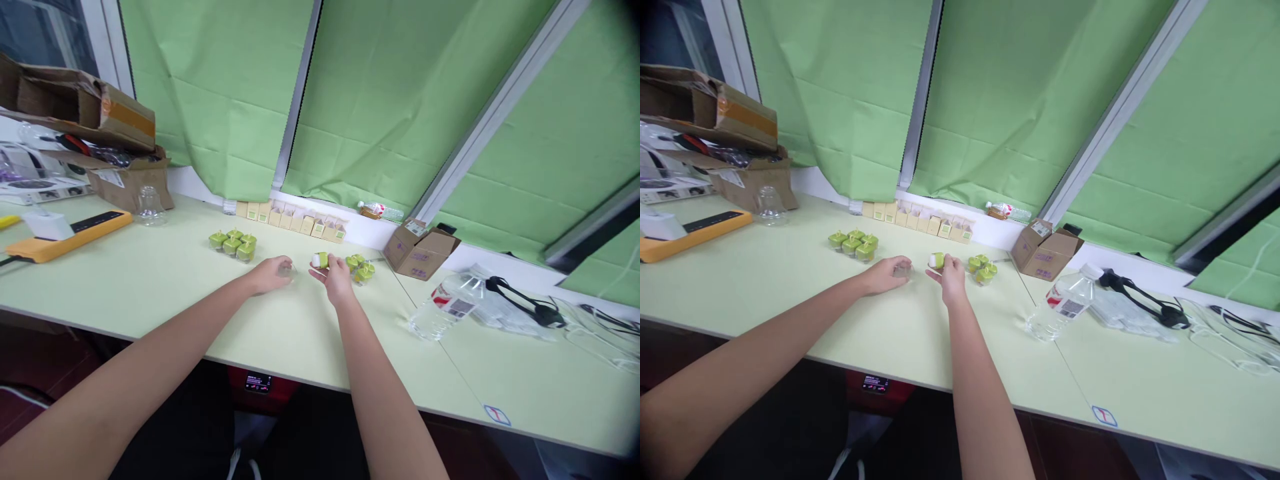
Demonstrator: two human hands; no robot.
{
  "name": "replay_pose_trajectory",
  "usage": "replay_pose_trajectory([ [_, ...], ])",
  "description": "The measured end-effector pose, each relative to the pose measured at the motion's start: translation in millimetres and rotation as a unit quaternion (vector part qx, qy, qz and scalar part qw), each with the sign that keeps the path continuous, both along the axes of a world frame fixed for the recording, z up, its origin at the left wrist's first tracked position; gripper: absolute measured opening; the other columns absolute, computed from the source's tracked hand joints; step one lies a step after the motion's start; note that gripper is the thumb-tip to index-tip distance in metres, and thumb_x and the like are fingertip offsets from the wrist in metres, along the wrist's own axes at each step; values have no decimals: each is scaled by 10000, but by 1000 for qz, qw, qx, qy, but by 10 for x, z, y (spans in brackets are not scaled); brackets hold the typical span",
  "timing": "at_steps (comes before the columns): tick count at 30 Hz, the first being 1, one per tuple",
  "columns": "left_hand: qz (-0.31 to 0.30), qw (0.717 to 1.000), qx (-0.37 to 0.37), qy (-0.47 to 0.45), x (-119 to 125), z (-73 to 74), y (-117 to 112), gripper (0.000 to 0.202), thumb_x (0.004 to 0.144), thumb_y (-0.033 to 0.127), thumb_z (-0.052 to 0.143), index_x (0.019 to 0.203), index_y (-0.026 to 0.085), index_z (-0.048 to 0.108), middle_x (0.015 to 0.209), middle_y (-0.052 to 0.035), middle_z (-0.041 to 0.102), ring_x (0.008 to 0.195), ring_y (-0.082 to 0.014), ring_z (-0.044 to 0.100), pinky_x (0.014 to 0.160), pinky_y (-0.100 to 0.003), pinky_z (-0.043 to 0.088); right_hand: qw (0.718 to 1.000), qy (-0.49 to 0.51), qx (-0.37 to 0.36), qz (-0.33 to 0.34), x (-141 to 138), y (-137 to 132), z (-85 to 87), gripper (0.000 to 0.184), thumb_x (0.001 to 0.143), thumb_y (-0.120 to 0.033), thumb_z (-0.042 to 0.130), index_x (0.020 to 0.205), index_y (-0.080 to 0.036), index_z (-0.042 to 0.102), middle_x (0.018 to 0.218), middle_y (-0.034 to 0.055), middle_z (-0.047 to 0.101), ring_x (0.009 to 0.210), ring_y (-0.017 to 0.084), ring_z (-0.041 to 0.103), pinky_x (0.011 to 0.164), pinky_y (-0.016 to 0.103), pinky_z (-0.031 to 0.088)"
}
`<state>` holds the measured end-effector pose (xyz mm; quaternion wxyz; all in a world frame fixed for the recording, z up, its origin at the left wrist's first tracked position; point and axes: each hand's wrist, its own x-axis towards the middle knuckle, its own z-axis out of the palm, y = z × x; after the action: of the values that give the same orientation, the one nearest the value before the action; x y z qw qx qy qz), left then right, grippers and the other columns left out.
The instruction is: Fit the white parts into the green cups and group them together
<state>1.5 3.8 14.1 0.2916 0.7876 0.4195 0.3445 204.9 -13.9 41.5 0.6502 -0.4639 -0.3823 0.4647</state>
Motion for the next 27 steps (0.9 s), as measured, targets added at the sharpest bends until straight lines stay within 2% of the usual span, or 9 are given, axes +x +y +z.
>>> replay_pose_trajectory([
  [3, 75, 994, 51, 55, -57, -24, 64, 549, 748, 307, 630, 1277, 178, 559, 1325, -121, 590, 1218, -292, 557, 1041, -395, 439, 993, 93, -62, 20, 47, -12, 32, 120, 947, -302, 516, 892, -196, 516, 826, 38, 662, 745, 162, 689, 711, 351, 640],
  [6, 115, 982, 127, 73, -71, 34, 43, 580, 789, 285, 591, 1345, 151, 498, 1389, -149, 517, 1324, -321, 441, 1108, -459, 372, 988, 100, -99, 60, 23, -50, 27, 99, 905, -266, 605, 876, -188, 550, 806, 39, 662, 743, 149, 675, 731, 303, 639],
  [8, 111, 975, 185, 53, -50, 112, -27, 546, 819, 261, 557, 1351, 160, 492, 1381, -133, 515, 1323, -308, 427, 1114, -468, 365, 985, 86, -97, 117, -16, -90, 27, 107, 845, -201, 679, 868, -176, 577, 845, 46, 672, 784, 142, 673, 775, 276, 628],
  [10, 72, 974, 213, 23, -9, 192, -122, 514, 831, 230, 539, 1342, 190, 504, 1363, -106, 526, 1266, -273, 483, 1084, -436, 408, 979, 66, -97, 166, -53, -133, 35, 158, 791, -116, 710, 886, -167, 595, 899, 51, 686, 825, 136, 676, 793, 252, 614],
  [12, -12, 980, 197, 2, 43, 243, -212, 520, 826, 191, 532, 1344, 218, 512, 1354, -89, 528, 1174, -237, 551, 992, -380, 487, 974, 43, -105, 195, -75, -168, 44, 212, 769, -78, 716, 924, -166, 601, 920, 55, 696, 823, 129, 680, 757, 223, 601],
  [15, -97, 980, 173, -29, 116, 242, -280, 520, 798, 133, 526, 1310, 221, 552, 1298, -89, 549, 1126, -215, 576, 897, -327, 535, 967, 8, -104, 232, -80, -196, 43, 224, 790, -133, 722, 973, -175, 599, 903, 59, 705, 779, 120, 678, 688, 196, 572],
  [18, -101, 980, 162, -58, 148, 175, -251, 496, 767, 114, 548, 1252, 209, 588, 1245, -95, 559, 1084, -210, 589, 867, -325, 548, 956, -29, -106, 271, -75, -202, 26, 229, 820, -219, 716, 1012, -194, 593, 879, 59, 706, 742, 122, 676, 668, 209, 554],
  [22, -82, 984, 140, -78, 140, 98, -171, 488, 739, 144, 614, 1225, 190, 592, 1330, -114, 518, 957, -186, 620, 812, -327, 560, 948, -80, -116, 286, -87, -211, 33, 238, 843, -284, 689, 1049, -216, 591, 821, 38, 683, 693, 121, 658, 647, 223, 536],
  [27, -154, 981, 82, -79, 118, 104, -157, 550, 789, 197, 611, 1335, 209, 552, 1346, -110, 562, 966, -191, 634, 806, -322, 555, 943, -146, -117, 274, -114, -224, 72, 138, 837, -240, 622, 971, -208, 604, 735, 2, 629, 580, 101, 576, 523, 205, 479],
])
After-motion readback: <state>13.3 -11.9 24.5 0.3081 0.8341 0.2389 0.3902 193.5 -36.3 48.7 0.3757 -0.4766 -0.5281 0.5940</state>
